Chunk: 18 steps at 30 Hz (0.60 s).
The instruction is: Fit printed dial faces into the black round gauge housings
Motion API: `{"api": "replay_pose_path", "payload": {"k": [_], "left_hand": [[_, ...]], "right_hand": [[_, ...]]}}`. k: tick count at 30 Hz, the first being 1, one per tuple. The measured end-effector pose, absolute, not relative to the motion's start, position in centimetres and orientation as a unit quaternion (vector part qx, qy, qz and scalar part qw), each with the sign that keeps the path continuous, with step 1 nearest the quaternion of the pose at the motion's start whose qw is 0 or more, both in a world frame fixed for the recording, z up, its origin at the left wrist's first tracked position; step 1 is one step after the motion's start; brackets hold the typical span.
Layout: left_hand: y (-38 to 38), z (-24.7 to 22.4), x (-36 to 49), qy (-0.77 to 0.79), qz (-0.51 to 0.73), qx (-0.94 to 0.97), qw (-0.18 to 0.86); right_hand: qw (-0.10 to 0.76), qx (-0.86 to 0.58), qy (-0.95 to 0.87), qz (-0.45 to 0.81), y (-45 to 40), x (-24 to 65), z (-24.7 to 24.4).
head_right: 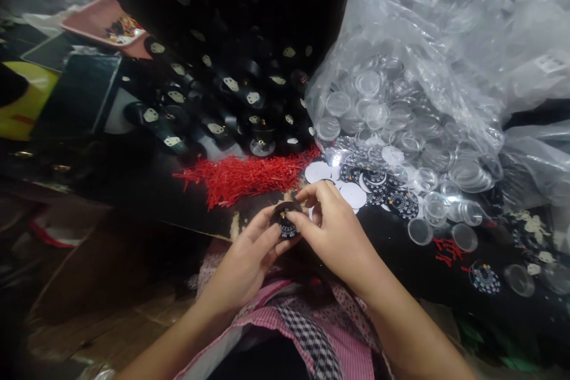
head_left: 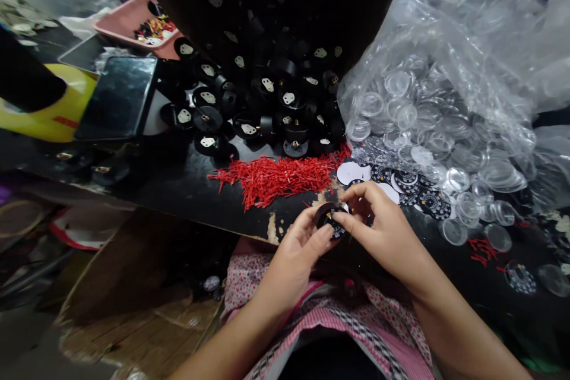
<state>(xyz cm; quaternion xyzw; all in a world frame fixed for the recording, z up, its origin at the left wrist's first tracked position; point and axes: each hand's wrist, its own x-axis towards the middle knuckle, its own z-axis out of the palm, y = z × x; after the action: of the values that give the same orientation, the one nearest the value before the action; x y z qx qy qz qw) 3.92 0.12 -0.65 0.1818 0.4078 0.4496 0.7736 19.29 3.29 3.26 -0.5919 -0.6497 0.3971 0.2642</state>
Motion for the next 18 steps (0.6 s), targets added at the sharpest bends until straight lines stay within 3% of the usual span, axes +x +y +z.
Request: {"api": "replay_pose_path", "payload": {"k": [9, 15, 18], "left_hand": [[-1.2, -0.3, 0.9, 0.546, 0.400, 0.359, 0.642], [-0.8, -0.9, -1.7, 0.547, 0.542, 0.189, 0.610], [-0.5, -0.6, -1.1, 0.522, 0.562, 0.158, 0.622]], "right_hand": [[0.196, -0.524, -0.694, 0.454, 1.8, 19.1, 3.5], [0.059, -0.557, -0.805, 0.196, 4.7, 15.4, 1.9], [0.031, -0.546, -0.824, 0.145, 5.6, 14.2, 1.4]]}}
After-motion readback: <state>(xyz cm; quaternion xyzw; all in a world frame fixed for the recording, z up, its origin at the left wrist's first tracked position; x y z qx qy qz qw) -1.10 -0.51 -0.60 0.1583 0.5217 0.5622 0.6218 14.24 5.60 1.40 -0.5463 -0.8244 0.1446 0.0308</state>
